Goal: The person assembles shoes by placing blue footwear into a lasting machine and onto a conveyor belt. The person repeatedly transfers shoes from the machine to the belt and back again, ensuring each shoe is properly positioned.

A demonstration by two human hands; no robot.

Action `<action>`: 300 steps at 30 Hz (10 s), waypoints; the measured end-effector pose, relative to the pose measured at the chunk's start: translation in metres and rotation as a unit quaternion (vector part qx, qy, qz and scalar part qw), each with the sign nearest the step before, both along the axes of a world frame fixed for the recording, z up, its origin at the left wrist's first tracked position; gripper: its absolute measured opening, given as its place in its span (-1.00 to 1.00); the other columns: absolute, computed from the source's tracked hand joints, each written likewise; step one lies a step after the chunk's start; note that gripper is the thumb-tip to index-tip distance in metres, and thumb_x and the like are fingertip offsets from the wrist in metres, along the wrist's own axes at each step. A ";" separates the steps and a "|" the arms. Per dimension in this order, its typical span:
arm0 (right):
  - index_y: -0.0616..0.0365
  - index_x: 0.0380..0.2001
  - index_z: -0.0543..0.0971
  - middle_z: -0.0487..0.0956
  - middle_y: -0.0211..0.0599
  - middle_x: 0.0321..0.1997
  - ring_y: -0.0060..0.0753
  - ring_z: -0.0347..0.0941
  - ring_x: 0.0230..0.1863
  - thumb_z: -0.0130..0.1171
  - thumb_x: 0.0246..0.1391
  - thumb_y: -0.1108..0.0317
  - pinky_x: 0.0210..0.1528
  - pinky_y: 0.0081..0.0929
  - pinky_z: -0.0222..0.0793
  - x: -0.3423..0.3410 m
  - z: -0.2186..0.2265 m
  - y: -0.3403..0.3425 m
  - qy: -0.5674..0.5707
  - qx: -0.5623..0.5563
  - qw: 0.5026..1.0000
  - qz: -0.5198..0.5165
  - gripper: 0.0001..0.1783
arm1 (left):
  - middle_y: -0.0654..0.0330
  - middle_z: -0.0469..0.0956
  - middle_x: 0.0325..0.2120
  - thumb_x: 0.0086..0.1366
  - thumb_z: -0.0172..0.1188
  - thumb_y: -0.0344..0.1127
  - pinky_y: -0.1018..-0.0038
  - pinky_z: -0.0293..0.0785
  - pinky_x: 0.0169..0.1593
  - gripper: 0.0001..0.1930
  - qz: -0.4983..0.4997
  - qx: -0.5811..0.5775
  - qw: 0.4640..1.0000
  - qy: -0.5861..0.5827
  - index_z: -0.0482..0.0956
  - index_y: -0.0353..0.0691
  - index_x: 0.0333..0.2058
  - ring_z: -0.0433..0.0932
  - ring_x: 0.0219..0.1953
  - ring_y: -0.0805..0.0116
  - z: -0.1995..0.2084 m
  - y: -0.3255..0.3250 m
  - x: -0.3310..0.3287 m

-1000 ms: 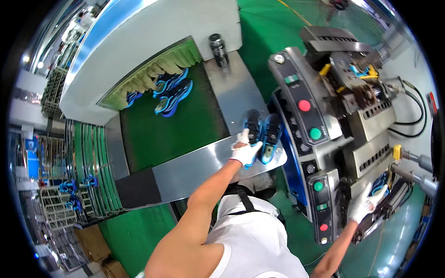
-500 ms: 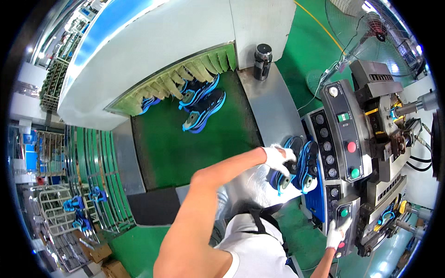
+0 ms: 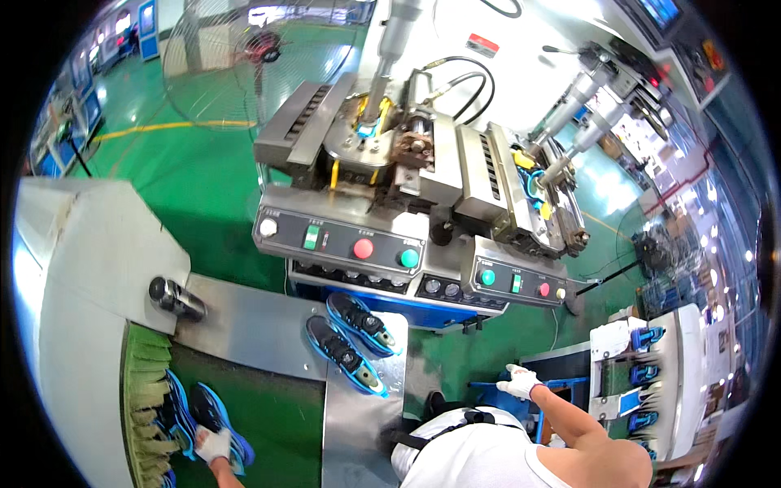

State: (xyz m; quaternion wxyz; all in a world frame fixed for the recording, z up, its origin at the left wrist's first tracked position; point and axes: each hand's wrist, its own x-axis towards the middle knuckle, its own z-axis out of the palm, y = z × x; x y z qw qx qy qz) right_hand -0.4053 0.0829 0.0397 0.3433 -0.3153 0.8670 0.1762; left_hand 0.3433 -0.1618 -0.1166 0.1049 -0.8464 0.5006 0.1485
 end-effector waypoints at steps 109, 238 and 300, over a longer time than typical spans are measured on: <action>0.20 -0.22 0.73 0.70 0.04 -0.10 0.00 0.64 0.01 0.19 -0.06 0.11 0.07 -0.26 0.52 -0.024 0.055 -0.794 -0.013 -0.395 0.902 0.172 -0.57 | -0.09 0.55 0.10 0.05 0.45 -0.39 0.14 0.49 0.18 0.06 0.447 -0.205 0.860 0.137 0.01 -0.03 0.47 0.60 0.05 -0.04 0.079 0.121 -0.353; 0.30 0.05 0.55 0.64 -0.16 -0.14 -0.33 0.57 -0.36 0.34 0.15 0.15 -0.36 -0.31 0.57 0.177 0.054 -0.216 -0.102 -0.005 0.953 0.286 -0.48 | -0.23 0.33 0.27 0.25 0.21 0.26 0.07 0.31 0.30 -0.08 0.531 -0.293 0.793 -0.050 0.15 -0.21 0.40 0.33 0.29 -0.22 0.185 0.218 0.431; 0.32 0.17 0.39 0.52 -0.30 0.01 -0.39 0.45 -0.07 0.39 -0.18 0.24 0.07 -0.36 0.39 0.109 0.266 -0.118 -0.274 -0.593 0.504 -0.565 -0.20 | 0.08 0.68 -0.41 -0.03 0.45 -0.19 0.34 0.59 -0.14 -0.66 -0.311 -0.100 0.888 0.324 0.63 -0.27 -0.33 0.66 -0.33 0.16 0.344 -0.423 -0.686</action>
